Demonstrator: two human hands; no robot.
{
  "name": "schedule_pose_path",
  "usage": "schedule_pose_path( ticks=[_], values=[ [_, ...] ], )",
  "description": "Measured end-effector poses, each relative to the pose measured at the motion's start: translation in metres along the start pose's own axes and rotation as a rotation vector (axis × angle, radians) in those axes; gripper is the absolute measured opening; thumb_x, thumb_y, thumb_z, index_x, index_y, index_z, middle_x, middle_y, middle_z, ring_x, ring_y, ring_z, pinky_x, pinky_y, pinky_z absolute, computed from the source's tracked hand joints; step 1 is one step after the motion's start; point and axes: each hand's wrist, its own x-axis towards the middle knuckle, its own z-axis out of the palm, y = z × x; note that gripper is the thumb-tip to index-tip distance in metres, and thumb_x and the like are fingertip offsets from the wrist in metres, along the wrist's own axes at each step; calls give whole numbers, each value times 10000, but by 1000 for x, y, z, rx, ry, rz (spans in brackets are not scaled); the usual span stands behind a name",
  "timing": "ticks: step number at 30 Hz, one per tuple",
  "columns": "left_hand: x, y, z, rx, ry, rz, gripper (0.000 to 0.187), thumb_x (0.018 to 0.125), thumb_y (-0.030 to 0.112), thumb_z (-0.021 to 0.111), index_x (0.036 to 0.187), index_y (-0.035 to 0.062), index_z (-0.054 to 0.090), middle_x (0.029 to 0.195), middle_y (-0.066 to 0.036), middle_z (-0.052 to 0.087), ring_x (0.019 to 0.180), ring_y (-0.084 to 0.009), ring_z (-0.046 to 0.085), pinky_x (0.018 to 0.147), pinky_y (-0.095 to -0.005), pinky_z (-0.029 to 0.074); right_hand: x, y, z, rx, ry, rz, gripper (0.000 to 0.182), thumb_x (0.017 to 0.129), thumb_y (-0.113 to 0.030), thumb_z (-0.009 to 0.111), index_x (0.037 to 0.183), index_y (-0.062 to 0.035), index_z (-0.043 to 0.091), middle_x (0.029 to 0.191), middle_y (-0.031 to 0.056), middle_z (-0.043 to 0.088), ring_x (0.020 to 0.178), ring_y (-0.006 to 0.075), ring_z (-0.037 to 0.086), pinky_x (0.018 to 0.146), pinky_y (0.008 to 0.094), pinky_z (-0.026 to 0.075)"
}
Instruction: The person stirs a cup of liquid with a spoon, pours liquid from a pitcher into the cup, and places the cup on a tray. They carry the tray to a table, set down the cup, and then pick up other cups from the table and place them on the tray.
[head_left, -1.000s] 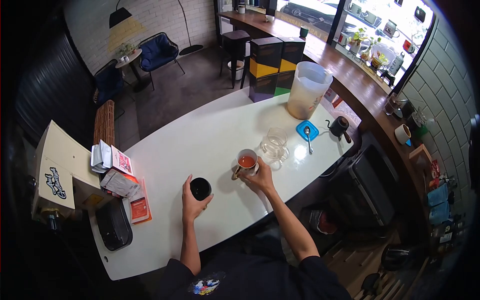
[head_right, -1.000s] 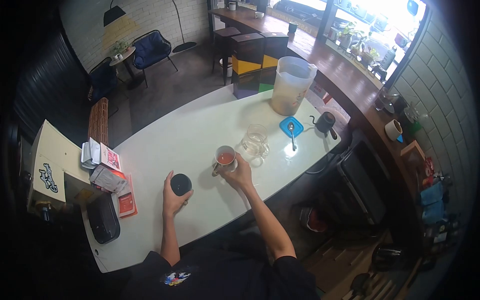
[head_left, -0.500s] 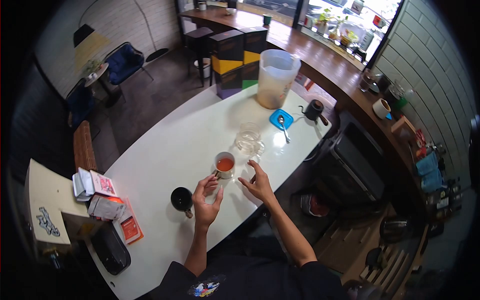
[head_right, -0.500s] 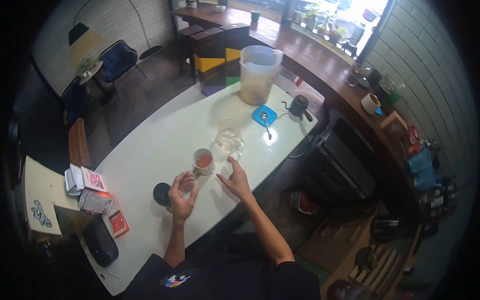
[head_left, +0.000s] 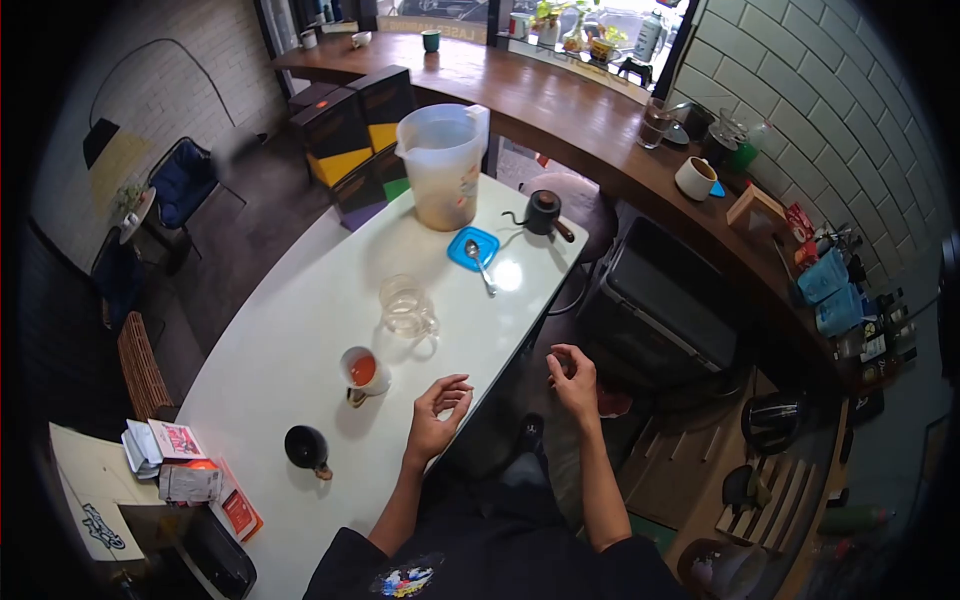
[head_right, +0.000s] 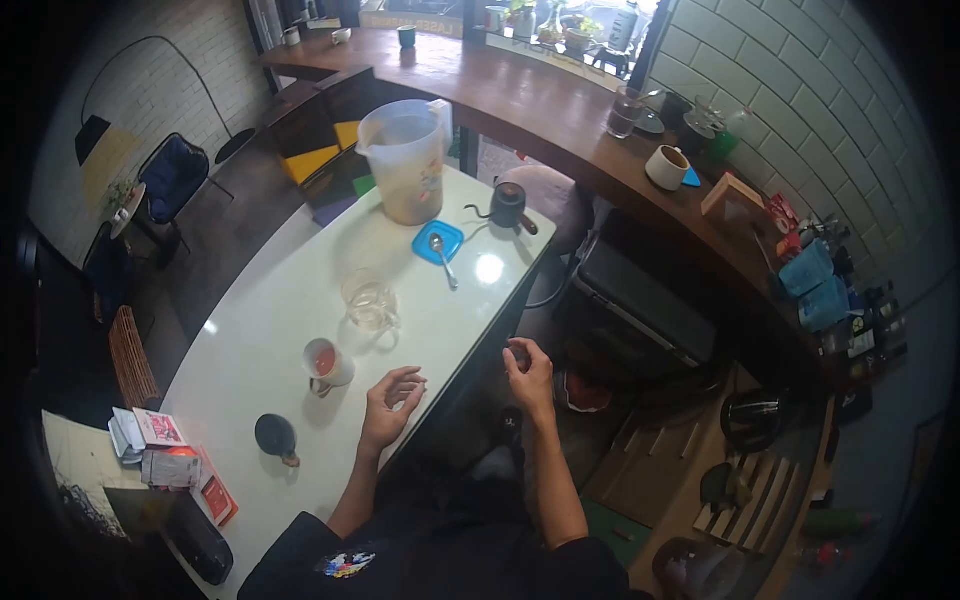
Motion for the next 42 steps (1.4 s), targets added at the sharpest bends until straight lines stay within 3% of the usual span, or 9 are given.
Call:
schedule_pose_path(
  ticks=[12,17,27,28,30,32,35,38,42],
  values=[
    [69,-4,109,-82,-128,-107,344,909,65,588,1231,-23,504,1057,-125,620,976,-168,611,882,-286,489,165,22,-38,-119,10,-81,327,886,-248,615,1097,1,604,876,153,674,743,205,653,686,309,505],
    [79,-3,132,-108,-35,-100,345,916,86,588,1231,-28,503,1062,-125,620,975,-172,613,887,-295,491,237,17,-13,-166,-163,-1,475,923,-377,527,1140,44,565,910,244,663,883,393,652,770,440,494],
    [102,-11,146,-144,105,-125,349,933,133,571,1236,-24,498,1047,-139,622,949,-176,617,861,-297,498,244,41,6,-190,-294,-66,386,886,-331,559,899,54,592,738,249,611,737,418,609,667,476,450],
    [106,-12,148,-156,108,-137,355,940,151,564,1240,-24,495,1049,-144,620,940,-177,617,848,-296,500,240,42,8,-200,-200,-212,313,906,-258,583,797,36,583,549,95,584,492,178,598,499,329,453],
    [116,-11,154,-170,108,-152,363,944,169,558,1245,-23,492,1060,-146,616,940,-175,613,839,-295,499,231,32,-4,-196,-287,-80,376,856,-328,597,869,48,604,714,241,606,711,416,607,636,471,449],
    [124,-11,157,-181,109,-171,373,949,188,552,1251,-22,488,1071,-148,612,941,-173,610,830,-294,498,220,21,-10,-193,-310,-92,370,841,-317,611,818,52,608,717,245,615,704,422,619,629,464,461],
    [136,-13,160,-189,98,-194,389,955,208,543,1266,-17,480,1097,-152,602,952,-171,601,833,-295,495,214,19,-13,-273,-258,-142,279,832,-224,640,802,46,577,592,145,594,550,260,606,549,370,459],
    [142,-9,162,-152,73,-192,391,955,203,540,1272,-16,475,1107,-153,598,960,-171,597,840,-294,493,215,21,-10,-239,-169,-201,359,818,-207,641,1071,29,545,640,179,609,597,345,618,592,425,476],
    [134,-2,156,-142,121,-151,375,950,177,543,1265,-17,482,1097,-144,598,957,-173,600,846,-296,494,230,-5,-4,-399,-153,-482,742,811,-118,596,1431,-50,195,706,243,621,657,437,612,639,502,476]
  ],
)
